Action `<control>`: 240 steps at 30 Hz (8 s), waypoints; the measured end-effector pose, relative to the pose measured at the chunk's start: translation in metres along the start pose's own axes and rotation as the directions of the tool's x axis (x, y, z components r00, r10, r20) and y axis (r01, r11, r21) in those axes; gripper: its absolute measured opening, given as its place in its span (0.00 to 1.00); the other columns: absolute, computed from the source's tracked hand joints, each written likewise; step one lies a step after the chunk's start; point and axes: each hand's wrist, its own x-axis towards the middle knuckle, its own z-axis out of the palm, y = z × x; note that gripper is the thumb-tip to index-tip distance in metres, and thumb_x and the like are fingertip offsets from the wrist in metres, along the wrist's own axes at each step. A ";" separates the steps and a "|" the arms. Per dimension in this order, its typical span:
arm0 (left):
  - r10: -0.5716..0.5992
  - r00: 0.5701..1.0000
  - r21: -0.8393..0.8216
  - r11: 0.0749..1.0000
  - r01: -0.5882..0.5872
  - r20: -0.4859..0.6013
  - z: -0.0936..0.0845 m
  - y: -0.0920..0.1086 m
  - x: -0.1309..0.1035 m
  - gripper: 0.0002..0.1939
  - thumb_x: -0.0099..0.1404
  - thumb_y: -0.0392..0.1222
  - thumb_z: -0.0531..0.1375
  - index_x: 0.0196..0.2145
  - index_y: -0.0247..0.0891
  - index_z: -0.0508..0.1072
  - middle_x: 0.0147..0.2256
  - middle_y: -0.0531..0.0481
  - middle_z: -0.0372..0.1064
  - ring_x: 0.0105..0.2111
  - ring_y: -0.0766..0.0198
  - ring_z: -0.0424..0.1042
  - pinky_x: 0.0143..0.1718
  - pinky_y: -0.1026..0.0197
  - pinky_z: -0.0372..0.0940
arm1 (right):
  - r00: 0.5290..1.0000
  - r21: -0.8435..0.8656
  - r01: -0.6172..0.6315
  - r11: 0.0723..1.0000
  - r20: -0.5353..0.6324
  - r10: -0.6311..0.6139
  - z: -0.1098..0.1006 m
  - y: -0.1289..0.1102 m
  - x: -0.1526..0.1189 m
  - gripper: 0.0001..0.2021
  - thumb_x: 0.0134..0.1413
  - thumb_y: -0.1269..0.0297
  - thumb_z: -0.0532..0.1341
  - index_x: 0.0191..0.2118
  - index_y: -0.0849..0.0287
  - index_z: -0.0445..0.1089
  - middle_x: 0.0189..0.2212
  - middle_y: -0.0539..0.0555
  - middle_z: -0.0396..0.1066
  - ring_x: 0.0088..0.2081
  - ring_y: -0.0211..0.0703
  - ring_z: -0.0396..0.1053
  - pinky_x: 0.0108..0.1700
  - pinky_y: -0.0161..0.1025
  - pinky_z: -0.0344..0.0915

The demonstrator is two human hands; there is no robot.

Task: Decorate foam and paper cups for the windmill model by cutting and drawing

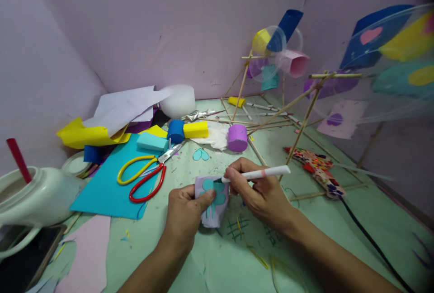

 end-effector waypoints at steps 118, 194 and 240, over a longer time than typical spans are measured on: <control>0.013 0.999 -0.193 0.981 -0.022 -0.047 -0.003 -0.002 0.004 0.14 0.38 0.40 0.71 0.24 0.30 0.79 0.18 0.49 0.73 0.19 0.66 0.67 0.23 0.64 0.63 | 0.997 -0.084 0.077 0.994 0.032 -0.074 0.006 0.002 -0.004 0.12 0.59 0.65 0.53 0.26 0.61 0.64 0.19 0.46 0.60 0.21 0.32 0.58 0.23 0.31 0.55; 0.013 0.999 -0.182 0.983 -0.023 -0.053 -0.001 0.001 0.003 0.12 0.37 0.40 0.71 0.22 0.31 0.78 0.17 0.49 0.72 0.19 0.64 0.68 0.23 0.63 0.63 | 0.996 -0.065 0.087 0.994 0.006 -0.087 0.009 0.003 -0.005 0.10 0.59 0.65 0.54 0.27 0.59 0.64 0.18 0.45 0.59 0.19 0.32 0.56 0.21 0.30 0.54; -0.015 0.998 -0.194 0.981 0.003 -0.061 -0.001 0.000 0.006 0.13 0.35 0.39 0.71 0.22 0.30 0.78 0.17 0.49 0.72 0.19 0.66 0.67 0.23 0.64 0.63 | 1.000 -0.072 0.025 0.997 -0.008 -0.025 0.007 0.004 -0.003 0.13 0.59 0.64 0.52 0.25 0.60 0.63 0.18 0.45 0.58 0.20 0.31 0.56 0.22 0.31 0.54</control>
